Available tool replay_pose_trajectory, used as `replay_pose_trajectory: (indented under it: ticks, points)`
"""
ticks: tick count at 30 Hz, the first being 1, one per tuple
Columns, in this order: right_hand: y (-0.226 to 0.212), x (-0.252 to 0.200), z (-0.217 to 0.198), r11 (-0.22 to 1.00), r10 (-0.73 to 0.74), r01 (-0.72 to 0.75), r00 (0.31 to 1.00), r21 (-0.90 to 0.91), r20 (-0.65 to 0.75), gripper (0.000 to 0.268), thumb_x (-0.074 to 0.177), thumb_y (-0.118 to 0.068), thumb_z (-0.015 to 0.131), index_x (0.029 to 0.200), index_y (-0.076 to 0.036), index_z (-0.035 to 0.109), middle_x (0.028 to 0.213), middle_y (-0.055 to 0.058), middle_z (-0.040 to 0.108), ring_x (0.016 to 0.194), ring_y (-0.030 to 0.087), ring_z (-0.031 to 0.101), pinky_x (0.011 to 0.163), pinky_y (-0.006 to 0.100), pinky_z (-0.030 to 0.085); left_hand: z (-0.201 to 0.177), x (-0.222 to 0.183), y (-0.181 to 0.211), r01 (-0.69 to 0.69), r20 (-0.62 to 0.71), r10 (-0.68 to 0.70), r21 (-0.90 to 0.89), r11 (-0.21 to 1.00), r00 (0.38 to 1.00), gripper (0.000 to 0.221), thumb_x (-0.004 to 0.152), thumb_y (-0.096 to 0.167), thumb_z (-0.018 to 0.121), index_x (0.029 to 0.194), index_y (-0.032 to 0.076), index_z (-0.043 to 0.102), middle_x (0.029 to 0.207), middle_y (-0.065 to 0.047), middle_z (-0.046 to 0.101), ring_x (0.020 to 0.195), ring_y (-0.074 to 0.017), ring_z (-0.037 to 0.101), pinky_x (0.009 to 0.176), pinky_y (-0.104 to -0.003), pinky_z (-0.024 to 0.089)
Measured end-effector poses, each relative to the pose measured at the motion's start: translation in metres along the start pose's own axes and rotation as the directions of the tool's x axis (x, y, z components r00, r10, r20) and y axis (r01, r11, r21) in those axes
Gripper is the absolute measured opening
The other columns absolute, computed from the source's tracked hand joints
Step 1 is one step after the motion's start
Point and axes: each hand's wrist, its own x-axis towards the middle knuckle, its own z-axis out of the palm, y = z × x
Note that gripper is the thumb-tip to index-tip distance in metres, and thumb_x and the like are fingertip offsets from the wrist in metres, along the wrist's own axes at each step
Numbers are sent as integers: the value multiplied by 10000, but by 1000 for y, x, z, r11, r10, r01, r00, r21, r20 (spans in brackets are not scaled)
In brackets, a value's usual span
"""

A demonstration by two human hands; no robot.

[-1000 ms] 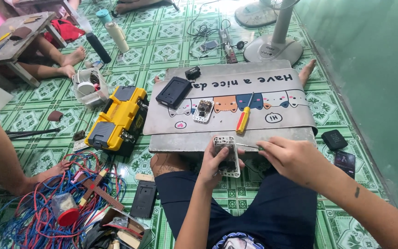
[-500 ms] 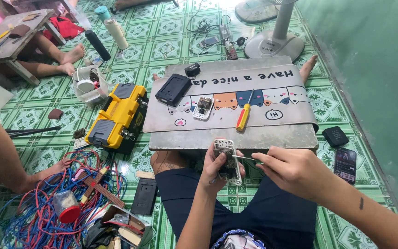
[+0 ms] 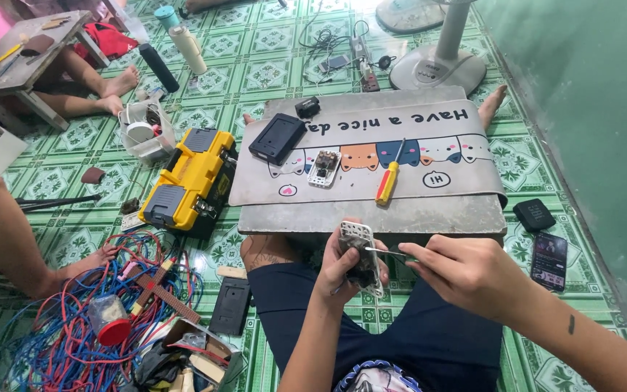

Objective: Assembling and inspecting an electrical switch component using a screwdriver on a floor-based workspace.

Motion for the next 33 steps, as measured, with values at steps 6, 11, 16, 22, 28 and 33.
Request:
replay_pose_trajectory:
  ticks: [6,11,16,22,28,33]
  points:
    - [6,-8,-3,996,-76,80,993,-37,89,263,967,-153,670,1215,-66,689,780,10,588,549,170,588,476,330,507,14,-1,16,64,20,-67,126,990,998,469,973,195,750,1272,57,416,1090,-319,667,703,-434,694,635,-498,602]
    - [8,-9,0,999,-2,-2,995,37,104,258,950,-155,688,1193,-68,692,792,5,586,517,168,585,449,315,504,23,3,20,36,22,-43,231,972,999,456,967,222,763,1231,62,427,1066,-304,674,706,-413,702,640,-490,607]
    - [7,-8,3,996,50,-61,990,72,135,284,939,-155,699,1207,-63,685,790,12,606,512,163,580,447,311,512,31,6,24,17,11,-22,302,953,1000,439,975,216,744,1225,68,415,1077,-308,676,723,-407,702,681,-496,607]
    - [11,-5,13,965,184,-221,954,140,238,315,1000,-192,570,1262,-27,632,1004,109,693,799,288,691,651,401,560,50,14,29,-16,-75,67,542,840,995,362,984,231,699,1166,88,421,1097,-283,695,765,-349,728,730,-451,621]
    - [31,7,22,899,237,-349,895,265,378,360,1001,-223,544,1311,-73,651,1187,102,778,1026,278,759,860,399,575,50,18,33,-13,-119,109,616,788,987,307,1003,175,646,1199,98,423,1137,-264,706,793,-327,737,733,-422,624]
    - [23,15,19,887,215,-334,910,319,355,336,990,-208,566,1264,-51,678,1021,89,822,801,264,781,706,375,556,49,18,33,-77,-103,165,573,816,981,314,1004,177,653,1195,85,421,1112,-293,705,767,-352,737,732,-454,628]
